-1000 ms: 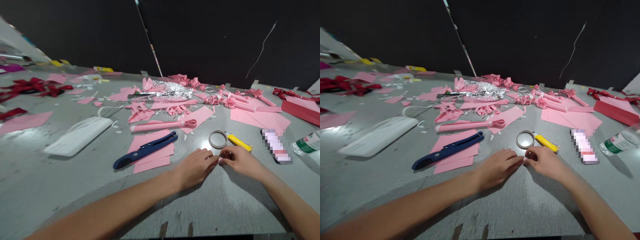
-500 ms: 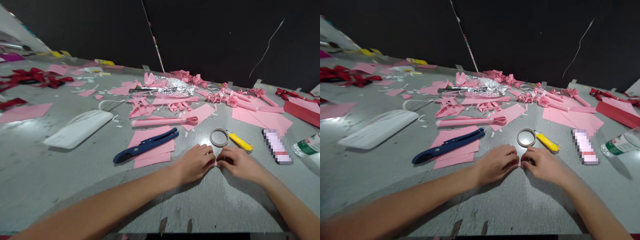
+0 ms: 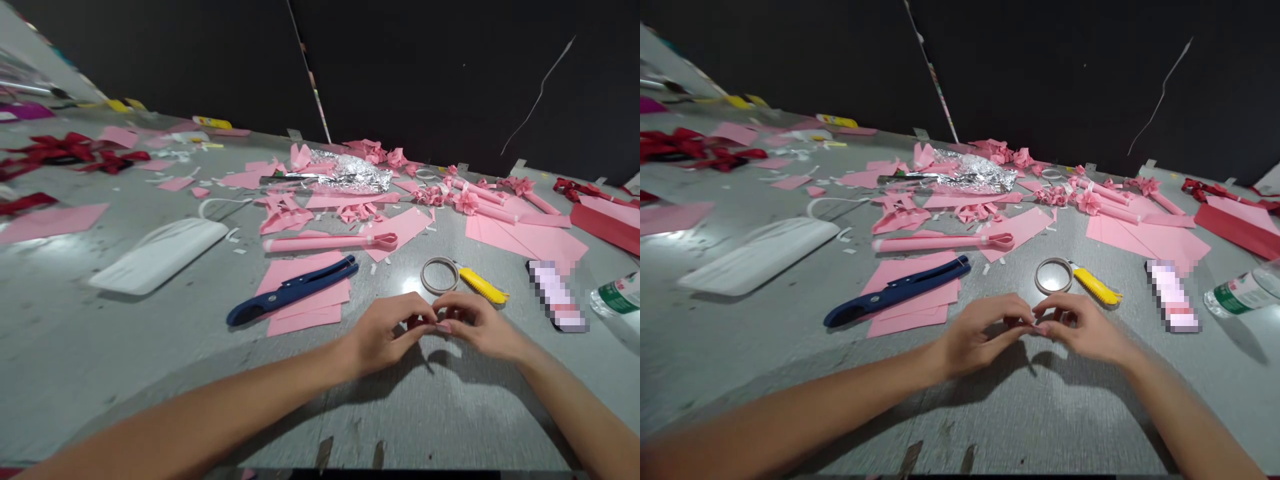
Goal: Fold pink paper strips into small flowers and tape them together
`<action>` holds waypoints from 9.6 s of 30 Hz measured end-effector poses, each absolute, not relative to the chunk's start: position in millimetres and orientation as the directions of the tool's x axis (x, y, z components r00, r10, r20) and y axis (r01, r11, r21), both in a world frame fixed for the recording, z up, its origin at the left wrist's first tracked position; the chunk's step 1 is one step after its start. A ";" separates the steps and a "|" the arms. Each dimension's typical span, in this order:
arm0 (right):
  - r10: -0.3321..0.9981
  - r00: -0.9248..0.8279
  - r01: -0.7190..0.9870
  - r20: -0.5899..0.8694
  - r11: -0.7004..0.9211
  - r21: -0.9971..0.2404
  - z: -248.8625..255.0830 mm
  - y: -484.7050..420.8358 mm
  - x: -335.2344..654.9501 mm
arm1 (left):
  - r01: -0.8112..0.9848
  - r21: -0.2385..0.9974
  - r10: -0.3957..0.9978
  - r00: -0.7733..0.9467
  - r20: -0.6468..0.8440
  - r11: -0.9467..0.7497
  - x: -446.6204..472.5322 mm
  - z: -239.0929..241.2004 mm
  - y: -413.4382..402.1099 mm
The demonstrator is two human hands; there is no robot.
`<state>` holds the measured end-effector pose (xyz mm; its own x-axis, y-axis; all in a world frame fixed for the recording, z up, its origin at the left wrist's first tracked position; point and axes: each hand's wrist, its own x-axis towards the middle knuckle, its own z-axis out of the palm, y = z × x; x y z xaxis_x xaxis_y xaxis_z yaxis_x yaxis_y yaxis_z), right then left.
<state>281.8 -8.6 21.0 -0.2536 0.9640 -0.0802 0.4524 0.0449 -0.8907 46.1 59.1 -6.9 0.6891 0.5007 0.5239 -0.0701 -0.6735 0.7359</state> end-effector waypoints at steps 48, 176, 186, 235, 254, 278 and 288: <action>0.963 -0.195 0.112 -0.186 -0.166 -0.980 4.7 -17.5 255.1 | 0.126 0.929 0.715 0.676 0.177 -0.349 51.4 -6.7 56.9; 0.999 -0.024 0.157 0.027 0.030 -0.987 -1.2 -27.1 248.2 | 0.087 0.538 0.485 0.569 0.664 -0.839 48.1 -9.4 50.9; 0.998 -0.062 0.123 -0.032 -0.024 -0.992 0.3 -26.5 251.4 | 0.052 0.500 0.442 0.552 0.707 -0.864 49.0 -7.5 52.4; 0.990 -0.141 0.307 0.019 0.062 -0.950 0.5 -25.6 247.1 | 0.250 0.311 0.399 0.581 0.710 -0.917 45.0 -4.3 54.1; 0.990 -0.138 0.342 0.031 0.077 -0.937 0.7 -24.2 249.3 | 0.245 0.332 0.410 0.630 0.660 -0.911 43.3 -6.5 57.3; 0.984 -0.151 0.413 0.096 0.151 -0.898 -6.4 -24.8 249.2 | 0.188 0.297 0.343 0.675 0.654 -0.936 43.3 -9.9 60.4; 0.988 -0.144 0.396 0.055 0.109 -0.912 -3.3 -23.4 249.5 | 0.182 0.373 0.398 0.634 0.663 -0.910 44.8 -10.3 60.4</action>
<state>249.5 -23.4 -3.3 -0.1443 0.9880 0.0551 0.3960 0.1086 -0.9118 44.8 60.4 -10.3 0.6340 0.3985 0.6628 0.1821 -0.9098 0.3729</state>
